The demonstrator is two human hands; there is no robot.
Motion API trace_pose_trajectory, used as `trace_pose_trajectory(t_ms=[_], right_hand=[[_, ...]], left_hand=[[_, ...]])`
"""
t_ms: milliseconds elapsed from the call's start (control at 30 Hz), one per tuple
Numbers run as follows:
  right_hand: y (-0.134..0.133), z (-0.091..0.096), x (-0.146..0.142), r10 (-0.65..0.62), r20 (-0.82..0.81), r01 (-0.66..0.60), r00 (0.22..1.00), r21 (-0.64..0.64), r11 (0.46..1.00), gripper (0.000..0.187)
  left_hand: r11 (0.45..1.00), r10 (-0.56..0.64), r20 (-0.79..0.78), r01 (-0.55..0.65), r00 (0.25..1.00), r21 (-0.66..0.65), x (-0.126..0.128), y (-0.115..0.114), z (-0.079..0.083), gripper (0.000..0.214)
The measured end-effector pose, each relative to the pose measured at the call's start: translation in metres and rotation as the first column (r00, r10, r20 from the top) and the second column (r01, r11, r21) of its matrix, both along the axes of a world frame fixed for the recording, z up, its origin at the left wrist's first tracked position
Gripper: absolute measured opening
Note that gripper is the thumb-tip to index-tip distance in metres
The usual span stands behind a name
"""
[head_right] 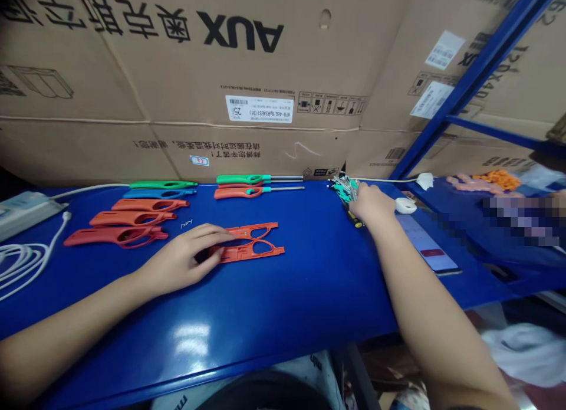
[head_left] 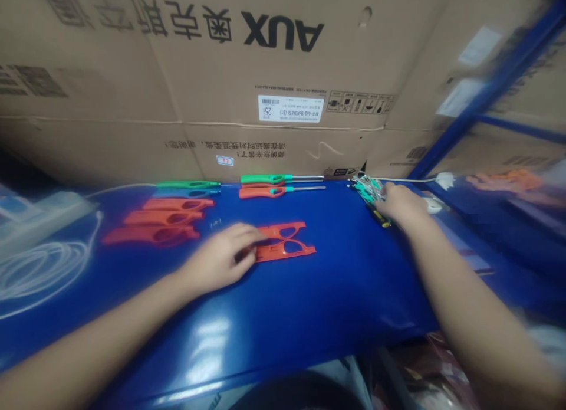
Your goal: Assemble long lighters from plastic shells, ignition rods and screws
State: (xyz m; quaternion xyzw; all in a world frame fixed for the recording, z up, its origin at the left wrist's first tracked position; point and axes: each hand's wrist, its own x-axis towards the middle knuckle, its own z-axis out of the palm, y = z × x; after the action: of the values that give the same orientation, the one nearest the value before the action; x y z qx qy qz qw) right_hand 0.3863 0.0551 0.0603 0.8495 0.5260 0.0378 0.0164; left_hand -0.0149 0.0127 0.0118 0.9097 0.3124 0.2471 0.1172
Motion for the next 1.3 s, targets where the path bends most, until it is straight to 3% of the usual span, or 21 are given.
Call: trace_pose_trajectory(t_ms=[100, 333, 633, 1033, 1300], right_hand=[[0.003, 0.001, 0.006, -0.039, -0.023, 0.038, 0.999, -0.035, 0.999, 0.031], [0.008, -0.001, 0.01, -0.072, -0.055, 0.071, 0.996, -0.027, 0.997, 0.023], [0.009, -0.006, 0.014, -0.05, -0.074, 0.049, 0.996, -0.007, 0.999, 0.028], [0.012, -0.01, 0.009, -0.085, -0.092, 0.09, 0.992, 0.051, 0.995, 0.03], [0.01, -0.007, 0.009, -0.089, -0.14, 0.109, 0.986, 0.138, 0.984, 0.033]], left_hand=[[1.0, -0.003, 0.005, 0.003, 1.0, 0.019, 0.003, -0.002, 0.001, 0.034], [0.994, -0.053, -0.045, 0.057, 0.998, 0.095, 0.009, -0.007, 0.0, 0.029], [0.988, -0.059, -0.05, 0.065, 0.997, 0.137, 0.008, -0.004, -0.002, 0.028], [0.992, -0.074, -0.078, 0.082, 0.994, 0.099, 0.004, -0.001, 0.003, 0.029], [0.991, -0.073, -0.154, 0.089, 0.985, 0.097, -0.004, 0.001, 0.008, 0.03]])
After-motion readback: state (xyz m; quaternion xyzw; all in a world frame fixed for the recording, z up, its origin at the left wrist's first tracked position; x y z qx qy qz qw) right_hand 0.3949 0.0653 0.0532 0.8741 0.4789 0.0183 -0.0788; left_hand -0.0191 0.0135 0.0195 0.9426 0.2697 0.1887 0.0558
